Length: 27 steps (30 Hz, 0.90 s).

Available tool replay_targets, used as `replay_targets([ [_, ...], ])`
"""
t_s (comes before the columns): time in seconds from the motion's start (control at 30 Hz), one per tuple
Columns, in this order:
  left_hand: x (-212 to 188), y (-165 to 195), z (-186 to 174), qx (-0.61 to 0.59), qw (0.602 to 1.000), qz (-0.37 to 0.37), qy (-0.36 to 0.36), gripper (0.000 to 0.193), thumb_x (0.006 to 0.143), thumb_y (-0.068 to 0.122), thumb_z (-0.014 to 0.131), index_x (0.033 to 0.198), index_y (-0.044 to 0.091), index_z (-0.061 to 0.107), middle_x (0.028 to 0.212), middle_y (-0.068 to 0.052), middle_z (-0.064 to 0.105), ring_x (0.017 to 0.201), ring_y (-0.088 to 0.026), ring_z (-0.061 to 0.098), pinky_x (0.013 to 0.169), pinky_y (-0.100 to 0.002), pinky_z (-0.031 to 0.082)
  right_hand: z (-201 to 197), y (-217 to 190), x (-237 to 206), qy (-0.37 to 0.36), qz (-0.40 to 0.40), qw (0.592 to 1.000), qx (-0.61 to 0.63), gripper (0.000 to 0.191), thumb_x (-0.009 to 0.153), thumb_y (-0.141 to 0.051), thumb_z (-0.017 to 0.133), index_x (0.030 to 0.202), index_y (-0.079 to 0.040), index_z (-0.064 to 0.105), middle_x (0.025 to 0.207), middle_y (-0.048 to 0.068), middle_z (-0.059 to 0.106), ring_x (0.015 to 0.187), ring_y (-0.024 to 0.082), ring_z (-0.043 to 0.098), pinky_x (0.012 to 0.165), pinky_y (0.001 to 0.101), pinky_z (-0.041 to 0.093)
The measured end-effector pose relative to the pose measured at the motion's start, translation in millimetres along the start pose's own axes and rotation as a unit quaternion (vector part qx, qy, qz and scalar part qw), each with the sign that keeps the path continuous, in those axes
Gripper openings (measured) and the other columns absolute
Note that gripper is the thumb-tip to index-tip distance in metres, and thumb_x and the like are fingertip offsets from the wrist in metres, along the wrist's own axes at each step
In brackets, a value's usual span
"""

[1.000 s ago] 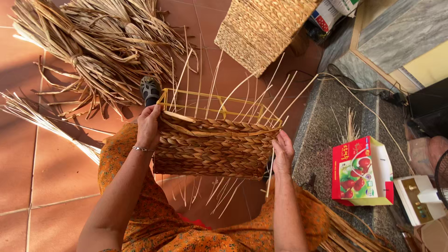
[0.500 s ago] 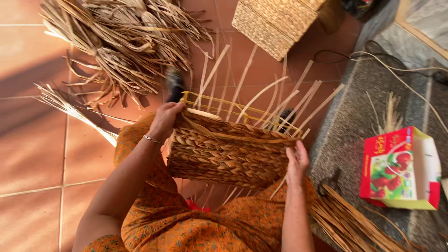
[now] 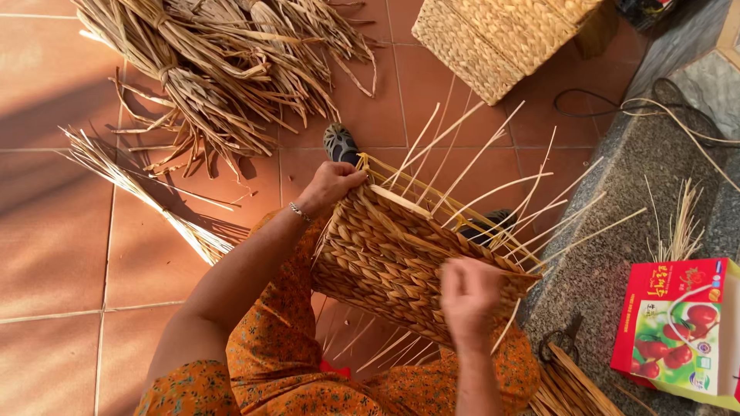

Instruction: The person weaves a rectangular basket by hand, interlacing dried palm leaves through a yellow frame. They repeatedly pull strands through the weave, adjust tension, and trim excess material with scissors.

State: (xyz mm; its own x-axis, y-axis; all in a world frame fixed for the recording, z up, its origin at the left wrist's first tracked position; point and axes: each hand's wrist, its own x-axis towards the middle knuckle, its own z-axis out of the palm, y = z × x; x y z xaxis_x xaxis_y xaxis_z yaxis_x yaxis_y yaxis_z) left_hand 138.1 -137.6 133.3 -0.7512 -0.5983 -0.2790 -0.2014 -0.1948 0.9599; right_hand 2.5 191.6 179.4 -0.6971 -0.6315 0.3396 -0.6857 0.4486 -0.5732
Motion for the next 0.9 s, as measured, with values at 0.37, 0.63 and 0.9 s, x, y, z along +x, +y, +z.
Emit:
replay_targets([
  [0.37,-1,1,3,-0.021,0.998,-0.037,-0.045,0.034,0.097,0.034,0.066,0.098,0.002,0.077,0.077,-0.001,0.067,0.066,-0.008,0.054,0.060,-0.026,0.046,48,-102,31,-0.082,-0.304,0.947,-0.058,0.012,0.098,-0.015,0.079,0.092,-0.006,0.072,0.071,0.006,0.067,0.056,0.012,0.058,0.044,0.0220,0.044],
  [0.63,-12,-2,-1,0.050,0.987,0.075,-0.131,0.040,0.102,0.041,0.057,0.112,0.005,0.071,0.087,0.000,0.069,0.081,-0.008,0.063,0.075,-0.026,0.054,9,-76,140,-0.039,-0.288,0.946,-0.146,0.013,0.098,-0.024,0.074,0.090,-0.013,0.077,0.071,0.001,0.069,0.057,0.010,0.057,0.055,0.0293,0.044],
  [0.9,-32,21,6,0.325,0.933,0.153,-0.006,0.029,0.101,0.033,0.068,0.104,0.003,0.068,0.083,-0.012,0.069,0.078,-0.030,0.067,0.072,-0.042,0.053,2,-44,92,-0.185,-0.045,0.980,-0.059,0.021,0.092,-0.031,0.075,0.095,-0.011,0.079,0.066,0.007,0.073,0.050,0.018,0.066,0.048,0.0340,0.051],
])
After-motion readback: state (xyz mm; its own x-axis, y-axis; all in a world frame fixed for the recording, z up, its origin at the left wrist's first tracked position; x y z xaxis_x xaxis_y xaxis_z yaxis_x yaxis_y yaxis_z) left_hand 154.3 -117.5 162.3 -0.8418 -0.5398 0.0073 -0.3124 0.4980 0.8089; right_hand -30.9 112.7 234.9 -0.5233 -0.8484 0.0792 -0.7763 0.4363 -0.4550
